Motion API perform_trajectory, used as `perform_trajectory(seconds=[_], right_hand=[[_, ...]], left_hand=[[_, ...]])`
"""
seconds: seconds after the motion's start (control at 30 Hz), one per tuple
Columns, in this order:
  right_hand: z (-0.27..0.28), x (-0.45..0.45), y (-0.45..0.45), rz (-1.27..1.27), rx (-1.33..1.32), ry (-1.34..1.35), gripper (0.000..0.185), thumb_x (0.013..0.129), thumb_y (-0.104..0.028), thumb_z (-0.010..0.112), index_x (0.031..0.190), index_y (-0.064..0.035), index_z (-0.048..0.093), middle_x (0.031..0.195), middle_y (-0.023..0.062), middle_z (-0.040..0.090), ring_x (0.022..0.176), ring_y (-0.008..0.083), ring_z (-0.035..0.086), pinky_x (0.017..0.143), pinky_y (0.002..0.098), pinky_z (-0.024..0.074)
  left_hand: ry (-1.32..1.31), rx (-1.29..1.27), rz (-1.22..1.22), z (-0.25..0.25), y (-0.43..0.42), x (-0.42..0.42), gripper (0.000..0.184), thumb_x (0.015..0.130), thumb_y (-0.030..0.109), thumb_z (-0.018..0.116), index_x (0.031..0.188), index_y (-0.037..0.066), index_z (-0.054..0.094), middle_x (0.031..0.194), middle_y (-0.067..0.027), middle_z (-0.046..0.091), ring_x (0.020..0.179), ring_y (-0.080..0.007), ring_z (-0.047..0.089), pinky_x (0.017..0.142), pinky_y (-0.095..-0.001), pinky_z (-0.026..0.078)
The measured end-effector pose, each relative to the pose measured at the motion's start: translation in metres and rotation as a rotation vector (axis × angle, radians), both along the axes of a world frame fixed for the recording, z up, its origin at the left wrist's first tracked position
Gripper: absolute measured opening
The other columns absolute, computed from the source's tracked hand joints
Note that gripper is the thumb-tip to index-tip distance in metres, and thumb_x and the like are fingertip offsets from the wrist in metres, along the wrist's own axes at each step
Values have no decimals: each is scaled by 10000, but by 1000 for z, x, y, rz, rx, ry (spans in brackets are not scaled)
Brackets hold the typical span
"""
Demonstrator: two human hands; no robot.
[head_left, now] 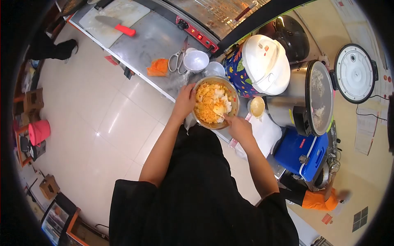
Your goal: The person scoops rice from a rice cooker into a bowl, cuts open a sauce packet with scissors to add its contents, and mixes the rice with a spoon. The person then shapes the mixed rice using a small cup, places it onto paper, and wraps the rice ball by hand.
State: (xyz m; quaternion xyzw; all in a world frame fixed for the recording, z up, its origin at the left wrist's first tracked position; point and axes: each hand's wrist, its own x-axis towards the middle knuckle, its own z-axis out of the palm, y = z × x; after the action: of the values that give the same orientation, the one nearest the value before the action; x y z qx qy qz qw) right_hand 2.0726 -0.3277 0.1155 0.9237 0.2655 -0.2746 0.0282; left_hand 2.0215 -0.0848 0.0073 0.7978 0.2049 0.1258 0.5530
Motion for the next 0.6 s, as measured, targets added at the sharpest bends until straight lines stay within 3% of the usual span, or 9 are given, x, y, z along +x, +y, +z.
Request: perform_trajectory(seconds=[0.1, 0.2, 0.3, 0.4, 0.43, 0.53, 0.6], right_hand=[[53, 17, 19, -110, 29, 98, 453, 869, -140, 556, 1302, -234, 646, 950, 145, 714, 898, 334, 694, 767, 469, 548], [65, 49, 12, -105, 128, -14, 407, 885, -93, 574, 1259, -221, 674, 901, 210, 693, 814, 387, 679, 720, 464, 528], [-25, 83, 12, -110, 382, 81, 411, 890, -84, 557, 1263, -215, 672, 902, 218, 687, 822, 401, 671, 730, 467, 530], [-32, 62, 41, 37, 360, -27, 410, 896, -93, 538, 1271, -198, 664, 918, 220, 693, 853, 401, 674, 731, 467, 533], [9, 52, 52, 65, 166, 58, 421, 894, -100, 526, 1274, -212, 668, 942, 214, 701, 866, 386, 687, 737, 476, 539], [46, 26, 37, 168, -130, 103, 512, 864, -113, 557, 1355, -252, 602, 1008, 171, 705, 917, 351, 693, 823, 475, 541], [20, 11, 23, 203, -117, 66, 541, 842, -103, 571, 1359, -258, 596, 977, 165, 702, 905, 325, 702, 784, 472, 552]], left_hand=[[44, 18, -51, 5, 10, 12, 277, 959, 117, 532, 1206, 39, 630, 1048, -199, 610, 980, -404, 608, 849, -450, 492], [81, 81, -110, 10, 14, 28, 275, 959, 123, 532, 1198, 60, 652, 1041, -192, 606, 980, -399, 610, 855, -447, 496], [74, 46, -208, 7, 14, 45, 296, 959, 143, 545, 1230, 81, 646, 1083, -193, 610, 1014, -393, 607, 892, -449, 484], [40, 62, -259, 1, 16, 57, 308, 950, 131, 553, 1241, 94, 645, 1083, -191, 600, 1022, -386, 603, 900, -446, 481], [27, 87, -271, -2, 17, 59, 309, 945, 121, 553, 1238, 98, 648, 1070, -190, 594, 1017, -383, 602, 896, -443, 483], [28, 113, -304, -2, 19, 62, 316, 936, 91, 546, 1232, 102, 655, 1049, -179, 578, 999, -371, 600, 879, -429, 486], [18, 106, -289, -4, 17, 64, 328, 924, 83, 553, 1234, 104, 656, 1042, -174, 577, 993, -363, 601, 871, -424, 486]])
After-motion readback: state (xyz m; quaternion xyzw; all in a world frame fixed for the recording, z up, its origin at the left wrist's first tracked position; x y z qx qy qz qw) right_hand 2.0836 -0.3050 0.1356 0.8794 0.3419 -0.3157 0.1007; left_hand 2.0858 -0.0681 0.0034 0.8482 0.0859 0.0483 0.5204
